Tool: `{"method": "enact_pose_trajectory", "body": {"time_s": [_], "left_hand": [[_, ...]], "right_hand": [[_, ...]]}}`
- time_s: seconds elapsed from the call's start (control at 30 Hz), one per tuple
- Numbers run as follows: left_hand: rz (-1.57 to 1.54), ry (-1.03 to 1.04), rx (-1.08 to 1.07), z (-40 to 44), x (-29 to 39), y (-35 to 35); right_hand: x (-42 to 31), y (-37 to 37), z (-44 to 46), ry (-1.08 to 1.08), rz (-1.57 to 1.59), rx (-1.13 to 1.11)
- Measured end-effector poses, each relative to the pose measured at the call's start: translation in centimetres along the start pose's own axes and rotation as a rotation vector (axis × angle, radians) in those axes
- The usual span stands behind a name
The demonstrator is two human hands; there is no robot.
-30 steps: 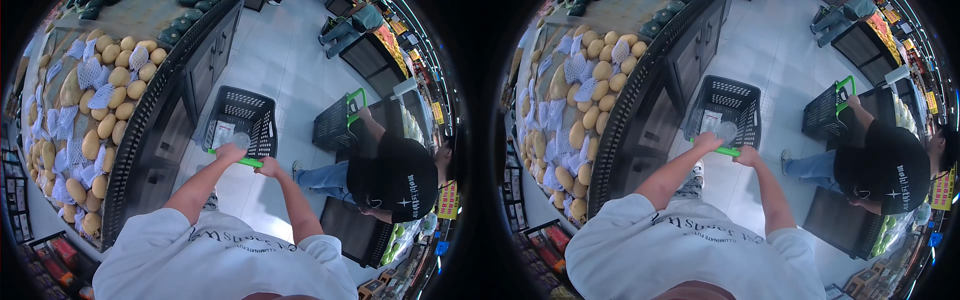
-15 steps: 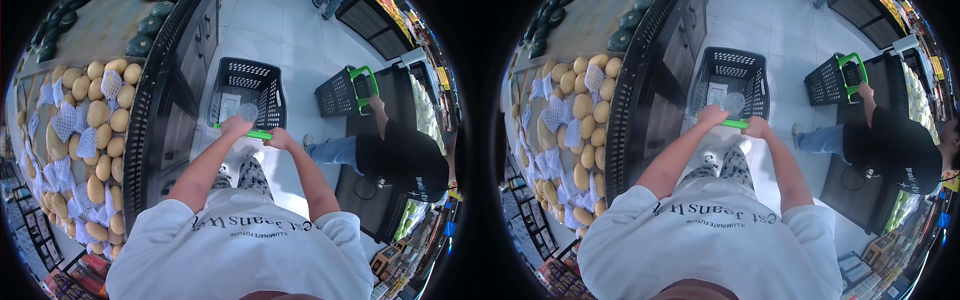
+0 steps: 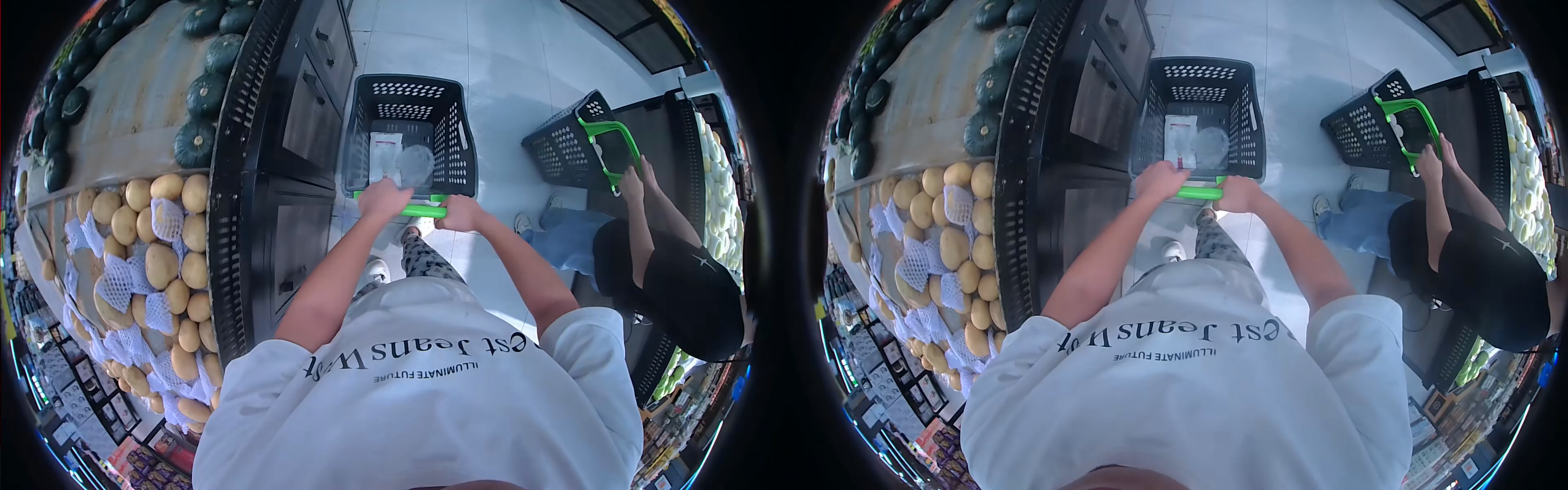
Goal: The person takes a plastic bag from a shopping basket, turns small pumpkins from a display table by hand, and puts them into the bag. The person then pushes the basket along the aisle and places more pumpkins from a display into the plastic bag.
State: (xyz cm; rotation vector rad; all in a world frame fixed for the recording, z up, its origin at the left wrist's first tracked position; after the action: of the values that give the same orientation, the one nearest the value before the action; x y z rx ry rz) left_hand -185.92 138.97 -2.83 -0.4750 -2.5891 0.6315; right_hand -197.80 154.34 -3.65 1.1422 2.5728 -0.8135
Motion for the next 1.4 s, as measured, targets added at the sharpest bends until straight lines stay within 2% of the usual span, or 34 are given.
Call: {"method": "enact_pose_trajectory", "body": {"time_s": [0.07, 0.3, 0.37, 0.47, 0.6, 0.73, 0.83, 0.93, 1.03, 1.13, 1.27, 1.3, 1.33, 1.4], "left_hand": [[0.008, -0.054, -0.055, 0.7, 0.8, -1.0], [0.01, -0.09, -0.004, 2.2, 2.0, -2.8], [0.022, -0.081, 0.051, 2.6, 1.7, -2.4], [0.013, -0.136, -0.042, 2.2, 2.0, -2.6], [0.013, -0.146, 0.009, 2.1, 1.1, -1.3], [0.033, -0.115, 0.067, 1.3, 0.0, 0.2], [0.023, -0.101, 0.094, 1.7, 0.2, 0.1], [0.03, -0.089, 0.084, 1.6, 0.3, 0.0], [0.053, -0.071, 0.056, 1.1, 0.1, 0.2], [0.091, -0.044, 0.022, 0.7, -1.0, 1.2], [0.24, 0.075, -0.068, 1.0, -1.3, 0.8], [0.297, 0.105, -0.102, 1.6, -1.1, 0.4], [0.295, 0.04, -0.192, 2.3, 0.2, -0.4], [0.205, 0.117, -0.155, 4.8, 0.1, 1.2]], "right_hand": [[0.2, -1.3, 0.3, -0.055, -0.013, -0.034], [0.9, -3.4, 1.7, -0.163, -0.038, -0.031], [1.4, -2.9, 2.5, -0.193, -0.024, -0.045], [1.7, -2.5, 2.8, -0.215, 0.011, -0.1], [1.7, -1.0, 2.8, -0.262, 0.007, -0.096], [1.6, -0.7, 1.7, -0.297, 0.075, -0.143], [3.4, 0.0, 2.5, -0.503, 0.37, 0.026], [4.5, 0.1, 3.5, -0.361, 0.736, -0.082], [4.5, 0.2, 3.8, -0.308, 0.666, -0.099], [5.2, 2.5, 5.7, -0.309, 0.724, -0.055], [4.7, 2.9, 6.9, -0.204, 0.613, 0.113], [4.4, 3.0, 7.3, -0.215, 0.581, 0.113], [4.2, 3.2, 7.8, -0.224, 0.547, 0.11], [3.8, 3.6, 8.7, -0.281, 0.478, 0.101]]}}
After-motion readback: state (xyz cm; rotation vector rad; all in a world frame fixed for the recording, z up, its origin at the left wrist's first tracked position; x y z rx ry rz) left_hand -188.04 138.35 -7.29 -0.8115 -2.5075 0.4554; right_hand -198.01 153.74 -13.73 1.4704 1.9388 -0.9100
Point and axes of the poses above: each hand's wrist, its own z-axis towards the middle knuckle, its own y-axis out of the palm, x = y × z, the point moved 1 cm from there along z, towards the middle knuckle, and after that the axes turned 13 degrees about -x, right-handed, at the moved point
